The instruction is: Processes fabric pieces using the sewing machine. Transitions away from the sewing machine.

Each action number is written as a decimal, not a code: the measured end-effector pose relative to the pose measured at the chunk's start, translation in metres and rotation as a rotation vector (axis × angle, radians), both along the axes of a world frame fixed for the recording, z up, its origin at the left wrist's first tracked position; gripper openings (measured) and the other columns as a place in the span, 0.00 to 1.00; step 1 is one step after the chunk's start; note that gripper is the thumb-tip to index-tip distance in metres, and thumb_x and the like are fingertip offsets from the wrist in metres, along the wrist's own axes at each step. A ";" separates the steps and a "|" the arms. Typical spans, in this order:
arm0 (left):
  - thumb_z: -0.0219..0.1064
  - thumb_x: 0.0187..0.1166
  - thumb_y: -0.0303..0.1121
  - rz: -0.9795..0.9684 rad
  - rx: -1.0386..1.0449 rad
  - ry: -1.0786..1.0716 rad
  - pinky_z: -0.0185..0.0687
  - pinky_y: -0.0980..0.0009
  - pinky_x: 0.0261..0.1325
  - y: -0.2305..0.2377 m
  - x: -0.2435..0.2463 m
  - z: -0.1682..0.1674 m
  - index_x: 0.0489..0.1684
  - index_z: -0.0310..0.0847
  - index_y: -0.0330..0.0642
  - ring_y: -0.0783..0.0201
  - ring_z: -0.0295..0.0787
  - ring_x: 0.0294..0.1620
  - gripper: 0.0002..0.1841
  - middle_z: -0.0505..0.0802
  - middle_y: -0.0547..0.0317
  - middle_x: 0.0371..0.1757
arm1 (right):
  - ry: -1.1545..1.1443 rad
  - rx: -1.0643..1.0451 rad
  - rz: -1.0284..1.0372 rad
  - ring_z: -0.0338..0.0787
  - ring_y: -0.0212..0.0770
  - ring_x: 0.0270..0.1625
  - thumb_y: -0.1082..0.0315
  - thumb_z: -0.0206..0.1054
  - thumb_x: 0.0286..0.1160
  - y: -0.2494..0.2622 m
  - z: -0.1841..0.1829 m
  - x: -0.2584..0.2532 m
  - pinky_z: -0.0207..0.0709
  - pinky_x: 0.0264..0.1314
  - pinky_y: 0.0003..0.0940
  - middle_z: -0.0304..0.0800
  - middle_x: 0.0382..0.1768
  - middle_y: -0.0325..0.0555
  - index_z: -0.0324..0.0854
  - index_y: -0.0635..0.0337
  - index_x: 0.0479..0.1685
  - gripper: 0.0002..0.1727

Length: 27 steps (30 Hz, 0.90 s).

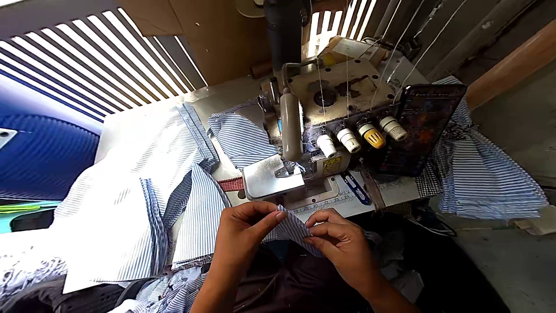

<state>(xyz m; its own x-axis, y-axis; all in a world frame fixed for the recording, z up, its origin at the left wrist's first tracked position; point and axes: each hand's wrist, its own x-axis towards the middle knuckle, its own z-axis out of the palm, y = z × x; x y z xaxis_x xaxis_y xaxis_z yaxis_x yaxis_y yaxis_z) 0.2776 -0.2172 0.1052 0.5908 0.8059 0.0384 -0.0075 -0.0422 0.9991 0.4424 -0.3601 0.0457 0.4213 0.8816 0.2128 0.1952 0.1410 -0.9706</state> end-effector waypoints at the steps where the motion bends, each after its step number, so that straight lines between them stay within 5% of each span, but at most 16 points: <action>1: 0.77 0.71 0.28 -0.004 -0.002 -0.005 0.88 0.79 0.36 0.001 -0.001 0.002 0.35 0.94 0.40 0.75 0.90 0.29 0.02 0.95 0.63 0.29 | 0.041 0.009 0.028 0.90 0.30 0.53 0.64 0.80 0.68 -0.001 0.002 -0.001 0.87 0.52 0.20 0.93 0.49 0.40 0.94 0.56 0.34 0.06; 6: 0.72 0.79 0.37 -0.161 0.291 0.170 0.86 0.82 0.37 0.036 0.002 0.015 0.38 0.94 0.45 0.81 0.88 0.31 0.07 0.95 0.72 0.32 | 0.231 0.072 0.173 0.93 0.31 0.52 0.69 0.77 0.72 0.012 0.009 -0.009 0.90 0.55 0.24 0.95 0.48 0.45 0.90 0.64 0.37 0.07; 10: 0.81 0.66 0.43 -0.086 0.692 0.448 0.78 0.79 0.37 0.076 0.022 0.004 0.34 0.96 0.57 0.82 0.83 0.33 0.06 0.92 0.78 0.33 | 0.349 0.024 0.135 0.92 0.29 0.36 0.72 0.74 0.74 0.045 -0.010 -0.021 0.88 0.41 0.25 0.93 0.36 0.43 0.86 0.68 0.42 0.07; 13: 0.81 0.64 0.50 0.091 0.826 0.494 0.77 0.79 0.37 0.064 0.027 -0.006 0.37 0.93 0.55 0.78 0.81 0.36 0.13 0.86 0.71 0.35 | 0.402 0.027 0.164 0.91 0.27 0.36 0.74 0.73 0.74 0.047 -0.017 -0.027 0.88 0.40 0.23 0.92 0.35 0.42 0.82 0.67 0.43 0.07; 15: 0.77 0.72 0.47 0.198 0.961 0.487 0.77 0.66 0.44 0.040 0.024 -0.014 0.34 0.97 0.52 0.64 0.84 0.39 0.11 0.90 0.61 0.35 | 0.434 0.005 0.191 0.93 0.28 0.36 0.74 0.73 0.75 0.038 -0.018 -0.028 0.89 0.40 0.24 0.93 0.36 0.42 0.79 0.65 0.46 0.08; 17: 0.73 0.79 0.47 0.235 1.085 0.513 0.78 0.59 0.52 0.018 0.023 -0.022 0.43 0.98 0.51 0.56 0.87 0.48 0.13 0.95 0.56 0.42 | 0.486 -0.011 0.215 0.94 0.29 0.37 0.74 0.71 0.77 0.029 -0.017 -0.026 0.90 0.40 0.25 0.95 0.37 0.42 0.77 0.65 0.51 0.10; 20: 0.66 0.83 0.51 0.236 1.080 0.560 0.68 0.56 0.65 0.003 0.029 -0.034 0.57 0.94 0.53 0.53 0.83 0.62 0.18 0.93 0.52 0.59 | 0.552 -0.019 0.219 0.96 0.32 0.42 0.74 0.69 0.80 0.022 -0.013 -0.018 0.91 0.47 0.28 0.97 0.42 0.45 0.77 0.70 0.63 0.16; 27: 0.65 0.84 0.50 0.264 1.015 0.575 0.67 0.52 0.69 0.006 0.040 -0.037 0.55 0.96 0.54 0.51 0.82 0.68 0.17 0.91 0.51 0.68 | 0.449 -0.010 0.165 0.95 0.30 0.39 0.74 0.69 0.80 0.029 -0.007 -0.007 0.91 0.44 0.25 0.96 0.38 0.45 0.84 0.73 0.53 0.11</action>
